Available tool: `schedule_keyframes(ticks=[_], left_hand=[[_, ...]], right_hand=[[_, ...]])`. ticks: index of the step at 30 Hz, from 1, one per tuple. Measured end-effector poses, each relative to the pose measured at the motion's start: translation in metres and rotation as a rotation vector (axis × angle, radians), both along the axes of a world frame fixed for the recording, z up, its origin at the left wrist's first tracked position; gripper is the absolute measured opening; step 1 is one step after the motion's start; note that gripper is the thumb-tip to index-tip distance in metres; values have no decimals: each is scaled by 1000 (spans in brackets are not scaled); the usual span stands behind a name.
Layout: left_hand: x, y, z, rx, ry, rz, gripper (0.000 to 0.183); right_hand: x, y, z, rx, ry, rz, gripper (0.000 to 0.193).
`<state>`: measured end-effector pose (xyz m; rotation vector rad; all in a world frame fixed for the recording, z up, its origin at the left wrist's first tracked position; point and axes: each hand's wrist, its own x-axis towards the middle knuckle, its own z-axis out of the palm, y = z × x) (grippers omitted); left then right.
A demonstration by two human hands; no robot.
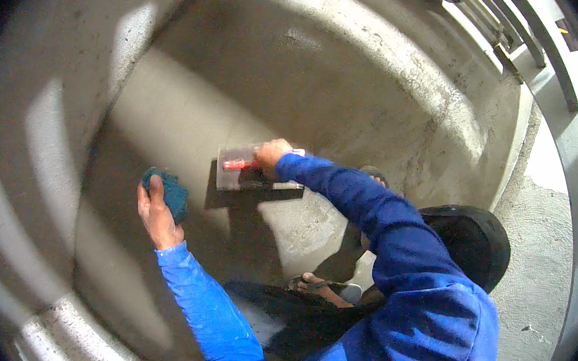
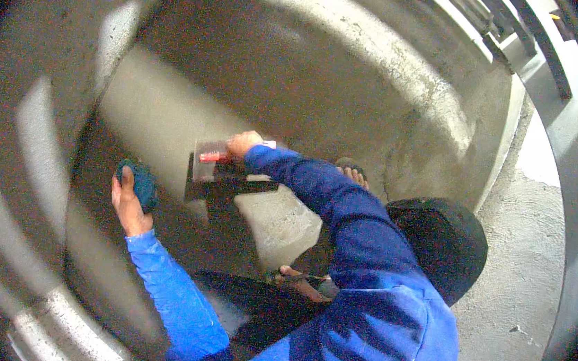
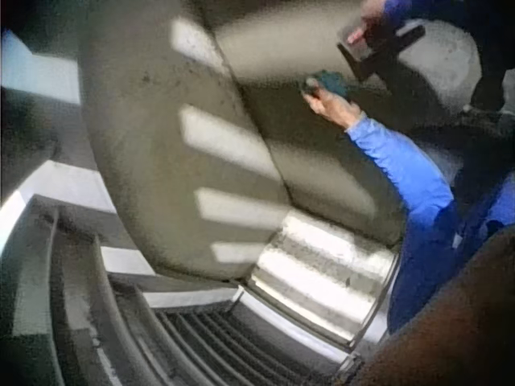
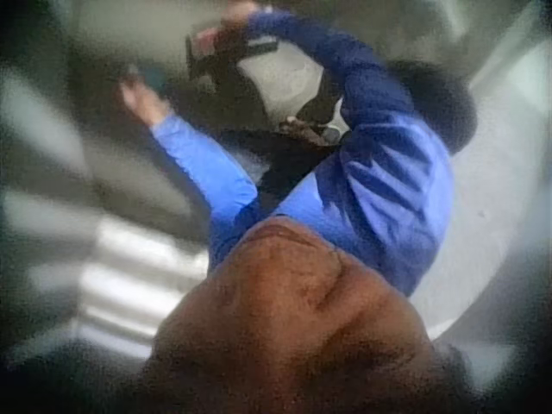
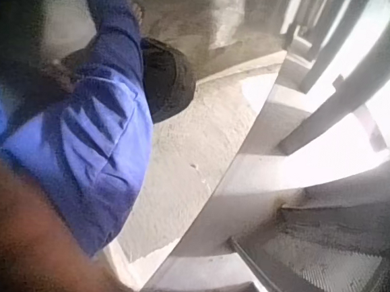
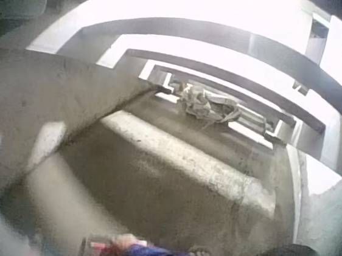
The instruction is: The person smooths a freshly poured concrete floor using a wooden float and a red-handled trowel. They repeatedly rub the surface in circular and sweeping motions to level and finish the wet concrete.
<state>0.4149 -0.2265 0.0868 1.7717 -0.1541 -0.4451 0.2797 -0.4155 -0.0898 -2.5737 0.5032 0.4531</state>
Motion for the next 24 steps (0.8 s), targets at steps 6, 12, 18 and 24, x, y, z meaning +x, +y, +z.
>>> schedule_keyframes(ticks=[6,12,18,24], left_hand=[[10,38,0,70,-12,3,45],[12,42,1,124,0,48,46],[9,-6,14,-102,74,32,36],[2,12,9,-48,-42,5,48]], right_hand=[[45,-130,3,-183,139,-134,27],[-4,-131,-52,-100,19,-53,24],[-51,77,-15,12,318,367,24],[-44,-20,-6,6,151,30,39]])
